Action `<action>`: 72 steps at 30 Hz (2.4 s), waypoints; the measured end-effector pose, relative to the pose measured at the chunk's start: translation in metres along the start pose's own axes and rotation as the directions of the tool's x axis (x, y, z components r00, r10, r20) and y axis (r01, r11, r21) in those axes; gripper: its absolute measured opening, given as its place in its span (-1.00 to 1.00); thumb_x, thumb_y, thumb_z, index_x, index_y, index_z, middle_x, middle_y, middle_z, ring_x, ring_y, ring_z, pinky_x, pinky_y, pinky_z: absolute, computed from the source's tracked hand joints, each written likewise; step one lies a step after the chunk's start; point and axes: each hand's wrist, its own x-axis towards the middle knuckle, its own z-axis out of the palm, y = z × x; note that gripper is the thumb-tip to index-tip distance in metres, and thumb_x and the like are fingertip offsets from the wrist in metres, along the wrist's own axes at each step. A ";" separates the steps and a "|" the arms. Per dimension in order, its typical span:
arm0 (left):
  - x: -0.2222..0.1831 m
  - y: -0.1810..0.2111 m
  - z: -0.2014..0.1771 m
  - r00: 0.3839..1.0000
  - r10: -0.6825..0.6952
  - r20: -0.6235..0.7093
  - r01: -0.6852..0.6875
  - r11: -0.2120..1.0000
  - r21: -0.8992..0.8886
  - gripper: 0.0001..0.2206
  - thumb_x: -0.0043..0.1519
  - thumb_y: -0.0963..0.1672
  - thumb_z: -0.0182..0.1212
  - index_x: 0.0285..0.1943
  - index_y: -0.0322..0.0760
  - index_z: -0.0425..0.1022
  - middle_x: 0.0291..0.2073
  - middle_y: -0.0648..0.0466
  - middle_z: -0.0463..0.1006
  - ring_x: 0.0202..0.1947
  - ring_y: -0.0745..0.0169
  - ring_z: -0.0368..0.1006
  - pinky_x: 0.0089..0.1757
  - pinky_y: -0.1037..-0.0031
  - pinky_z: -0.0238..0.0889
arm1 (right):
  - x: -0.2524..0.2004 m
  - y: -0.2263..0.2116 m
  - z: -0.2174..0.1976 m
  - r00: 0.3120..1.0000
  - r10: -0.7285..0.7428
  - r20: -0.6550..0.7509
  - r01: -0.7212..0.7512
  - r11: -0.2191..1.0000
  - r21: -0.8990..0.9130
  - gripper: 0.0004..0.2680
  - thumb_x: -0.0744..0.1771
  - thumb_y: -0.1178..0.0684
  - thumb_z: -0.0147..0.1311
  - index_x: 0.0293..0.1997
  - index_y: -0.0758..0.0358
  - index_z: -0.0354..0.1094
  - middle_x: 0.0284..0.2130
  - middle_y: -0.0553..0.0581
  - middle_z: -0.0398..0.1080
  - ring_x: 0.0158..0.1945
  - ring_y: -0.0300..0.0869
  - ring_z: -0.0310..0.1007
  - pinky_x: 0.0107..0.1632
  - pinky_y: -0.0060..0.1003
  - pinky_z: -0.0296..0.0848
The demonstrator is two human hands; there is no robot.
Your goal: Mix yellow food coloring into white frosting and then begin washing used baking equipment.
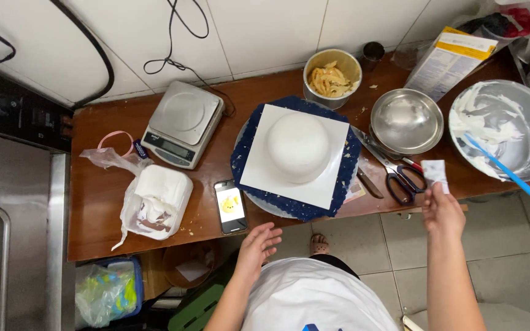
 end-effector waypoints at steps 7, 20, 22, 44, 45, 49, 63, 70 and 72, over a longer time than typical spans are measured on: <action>-0.005 -0.007 0.022 0.999 -0.046 -0.006 0.047 0.992 0.117 -0.69 0.34 -0.16 0.03 0.24 -0.35 0.49 -0.01 -0.10 0.67 -0.10 0.19 0.52 -0.17 0.49 0.33 | -0.028 0.031 0.015 0.985 -0.119 0.125 0.161 0.895 -0.416 -0.84 0.33 0.11 0.31 -0.09 0.32 0.44 -0.30 0.09 0.50 -0.29 -0.32 0.52 -0.37 -0.54 0.44; 0.024 -0.076 0.094 0.986 -0.102 0.136 0.014 0.845 0.535 -0.68 0.28 -0.10 0.14 0.20 -0.29 0.51 -0.07 0.04 0.64 -0.17 0.30 0.49 -0.20 0.57 0.28 | -0.037 -0.108 -0.016 0.362 -0.677 0.641 0.690 -0.267 -0.672 -0.71 0.33 0.03 0.36 0.09 0.36 0.49 0.01 0.28 0.29 0.03 0.10 0.28 0.09 -0.04 0.27; 0.032 -0.083 0.121 0.977 -0.092 0.193 -0.027 0.841 0.541 -0.68 0.28 -0.11 0.16 0.19 -0.31 0.50 -0.13 0.03 0.62 -0.22 0.33 0.47 -0.26 0.59 0.26 | 0.006 -0.135 -0.040 0.374 -0.663 0.649 0.590 -0.370 -0.718 -0.62 0.30 0.00 0.37 0.21 0.37 0.47 0.10 0.34 0.32 0.08 0.19 0.28 0.14 0.05 0.24; 0.153 -0.077 0.397 0.844 -0.137 0.519 -0.156 0.863 0.481 -0.73 0.33 -0.13 0.05 0.17 -0.35 0.39 -0.09 -0.03 0.58 -0.25 0.25 0.51 -0.28 0.53 0.36 | 0.033 -0.352 0.009 0.439 0.107 0.892 0.084 -0.993 0.077 -0.63 0.26 -0.18 0.04 0.23 -0.37 0.34 -0.10 -0.22 0.32 -0.05 -0.32 0.25 0.07 -0.35 0.19; 0.159 -0.078 0.406 0.851 -0.141 0.505 -0.138 0.869 0.474 -0.69 0.38 -0.12 -0.02 0.24 -0.39 0.32 -0.03 -0.10 0.57 -0.20 0.18 0.53 -0.26 0.49 0.39 | 0.035 -0.357 0.022 0.436 0.263 0.861 0.134 -0.965 0.227 -0.59 0.24 -0.18 0.08 0.26 -0.28 0.29 -0.06 -0.17 0.30 -0.02 -0.28 0.21 0.05 -0.32 0.21; 0.176 -0.078 0.434 0.883 -0.021 0.470 -0.185 0.903 0.387 -0.69 0.41 -0.09 -0.06 0.22 -0.43 0.29 0.02 -0.15 0.53 -0.16 0.12 0.52 -0.17 0.41 0.42 | 0.046 -0.359 0.055 0.261 0.523 0.811 0.188 -0.852 0.489 -0.68 0.20 -0.01 0.24 0.06 -0.05 0.44 0.15 0.05 0.33 0.06 -0.15 0.31 0.09 -0.19 0.27; 0.164 -0.095 0.486 0.928 0.279 0.248 -0.330 0.923 0.199 -0.89 0.40 -0.17 0.08 -0.02 -0.35 0.31 0.08 -0.32 0.36 0.07 -0.19 0.40 -0.19 0.06 0.56 | 0.134 -0.345 0.139 -0.720 0.671 0.176 -0.113 -0.363 0.925 -0.90 0.27 0.30 0.01 -0.34 0.31 0.47 -0.28 0.21 0.35 -0.08 0.14 0.26 0.08 0.11 0.20; 0.125 -0.081 0.480 0.892 0.354 0.282 -0.444 0.806 0.391 -0.89 0.35 -0.17 0.06 -0.08 -0.37 0.28 -0.10 -0.35 0.45 -0.15 -0.12 0.58 -0.28 0.22 0.63 | 0.189 -0.355 0.174 -0.820 0.519 0.243 -0.066 -0.507 0.859 -0.92 0.30 0.24 -0.01 -0.26 0.30 0.43 -0.32 0.21 0.31 -0.11 0.14 0.29 0.05 0.08 0.24; 0.116 -0.080 0.474 0.876 0.388 0.286 -0.480 0.751 0.453 -0.93 0.35 -0.18 0.00 -0.06 -0.28 0.28 -0.40 -0.18 0.50 -0.44 0.02 0.61 -0.36 0.45 0.57 | 0.215 -0.359 0.161 -0.730 0.422 0.537 0.107 -0.706 0.700 -0.94 0.31 0.13 0.08 -0.21 0.18 0.44 -0.38 0.13 0.29 -0.20 0.05 0.29 0.00 0.01 0.24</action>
